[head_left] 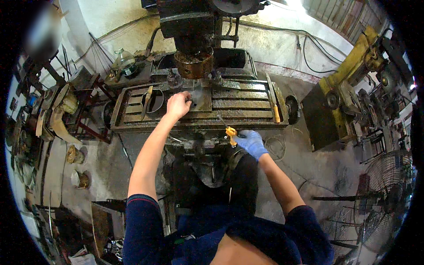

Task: The person uses a file to smooth the edges of a metal component and applies a spray to the machinery work surface.

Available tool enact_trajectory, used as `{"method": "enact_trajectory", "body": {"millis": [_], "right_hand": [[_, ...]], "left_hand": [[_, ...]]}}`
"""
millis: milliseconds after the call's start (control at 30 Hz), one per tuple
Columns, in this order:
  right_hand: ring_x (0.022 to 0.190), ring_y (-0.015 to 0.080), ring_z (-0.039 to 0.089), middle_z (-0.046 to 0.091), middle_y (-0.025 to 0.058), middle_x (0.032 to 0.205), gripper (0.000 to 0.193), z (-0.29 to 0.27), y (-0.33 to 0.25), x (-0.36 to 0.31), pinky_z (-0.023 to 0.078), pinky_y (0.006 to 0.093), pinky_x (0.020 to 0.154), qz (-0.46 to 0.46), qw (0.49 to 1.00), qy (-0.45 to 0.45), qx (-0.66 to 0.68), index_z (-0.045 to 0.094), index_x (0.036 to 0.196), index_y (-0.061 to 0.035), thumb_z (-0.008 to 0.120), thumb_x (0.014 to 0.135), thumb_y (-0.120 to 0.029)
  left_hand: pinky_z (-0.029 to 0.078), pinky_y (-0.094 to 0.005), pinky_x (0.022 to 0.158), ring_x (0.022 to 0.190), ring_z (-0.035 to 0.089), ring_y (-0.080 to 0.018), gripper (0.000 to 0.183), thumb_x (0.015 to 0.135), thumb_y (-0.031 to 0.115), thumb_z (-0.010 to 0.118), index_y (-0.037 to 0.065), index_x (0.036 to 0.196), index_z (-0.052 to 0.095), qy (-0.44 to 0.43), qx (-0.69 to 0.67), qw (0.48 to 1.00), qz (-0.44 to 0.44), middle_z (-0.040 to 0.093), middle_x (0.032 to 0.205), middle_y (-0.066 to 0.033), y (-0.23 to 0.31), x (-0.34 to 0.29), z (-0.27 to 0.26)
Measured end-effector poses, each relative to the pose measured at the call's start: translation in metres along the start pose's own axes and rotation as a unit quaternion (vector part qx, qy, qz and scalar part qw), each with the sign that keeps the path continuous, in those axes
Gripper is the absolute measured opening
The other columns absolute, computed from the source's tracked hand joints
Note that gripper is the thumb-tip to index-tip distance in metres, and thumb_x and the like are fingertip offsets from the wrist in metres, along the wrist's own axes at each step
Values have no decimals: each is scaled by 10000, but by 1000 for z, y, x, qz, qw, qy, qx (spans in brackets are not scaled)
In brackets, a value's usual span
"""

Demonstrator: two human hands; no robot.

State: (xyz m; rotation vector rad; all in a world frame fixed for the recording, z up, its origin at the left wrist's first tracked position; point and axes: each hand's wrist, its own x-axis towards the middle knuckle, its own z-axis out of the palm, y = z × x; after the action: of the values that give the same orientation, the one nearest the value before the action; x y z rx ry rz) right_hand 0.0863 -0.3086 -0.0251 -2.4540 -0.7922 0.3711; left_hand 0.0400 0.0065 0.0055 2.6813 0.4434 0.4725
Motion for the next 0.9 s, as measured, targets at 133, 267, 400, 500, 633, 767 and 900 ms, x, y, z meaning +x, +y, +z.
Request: {"method": "enact_trajectory", "body": {"millis": [133, 267, 400, 500, 633, 767, 900], "right_hand": [[833, 276, 632, 649, 156, 871, 467, -28, 4, -27, 480, 335, 755, -9, 995, 32, 93, 651, 926, -22, 630, 724, -442], [758, 209, 641, 658, 141, 836, 382, -74, 4, -46, 493, 304, 705, -4, 989, 62, 132, 649, 912, -3, 667, 732, -340], [702, 157, 628, 659, 139, 791, 297, -112, 8, -51, 491, 278, 662, -39, 984, 129, 120, 651, 894, 6, 688, 727, -237], [689, 136, 617, 663, 111, 785, 258, -149, 0, -48, 486, 272, 642, -78, 978, 180, 66, 654, 877, 7, 696, 719, -193], [751, 116, 582, 660, 63, 871, 261, -238, -35, -22, 470, 275, 688, -166, 921, 335, 113, 635, 978, 3, 631, 769, -152], [995, 275, 562, 549, 129, 1158, 383, -367, -117, 7, 425, 357, 894, -537, 678, 365, 344, 539, 1133, -16, 526, 840, -263], [642, 163, 565, 562, 174, 970, 408, -403, -185, -21, 461, 225, 535, -733, 604, 314, 7, 359, 1277, -29, 329, 939, -256]], "left_hand": [[470, -417, 722, 815, 593, -323, 209, 697, 157, 625, 68, 886, 613, 55, -14, 998, 34, 625, 846, -153, 7, 15, 11], [470, -416, 724, 817, 594, -325, 240, 702, 151, 637, 72, 928, 621, 92, -1, 995, 36, 625, 852, -157, 9, 32, 26], [470, -422, 690, 782, 598, -324, 200, 713, 157, 622, 84, 899, 617, 137, -4, 990, 18, 622, 818, -153, 14, 38, 33], [482, -430, 677, 755, 607, -333, 232, 719, 187, 631, 82, 921, 585, 141, 17, 989, -48, 626, 817, -151, 16, 42, 36], [491, -431, 690, 753, 611, -340, 275, 718, 224, 643, 85, 947, 580, 107, 9, 986, -129, 631, 815, -156, 13, 46, 33], [492, -429, 701, 778, 608, -346, 309, 708, 247, 650, 80, 965, 607, 100, 3, 991, -89, 628, 807, -174, -15, 45, 29], [487, -426, 715, 819, 602, -339, 305, 691, 265, 664, 35, 890, 635, 32, -32, 991, -124, 624, 820, -193, 14, 56, 20]]}}
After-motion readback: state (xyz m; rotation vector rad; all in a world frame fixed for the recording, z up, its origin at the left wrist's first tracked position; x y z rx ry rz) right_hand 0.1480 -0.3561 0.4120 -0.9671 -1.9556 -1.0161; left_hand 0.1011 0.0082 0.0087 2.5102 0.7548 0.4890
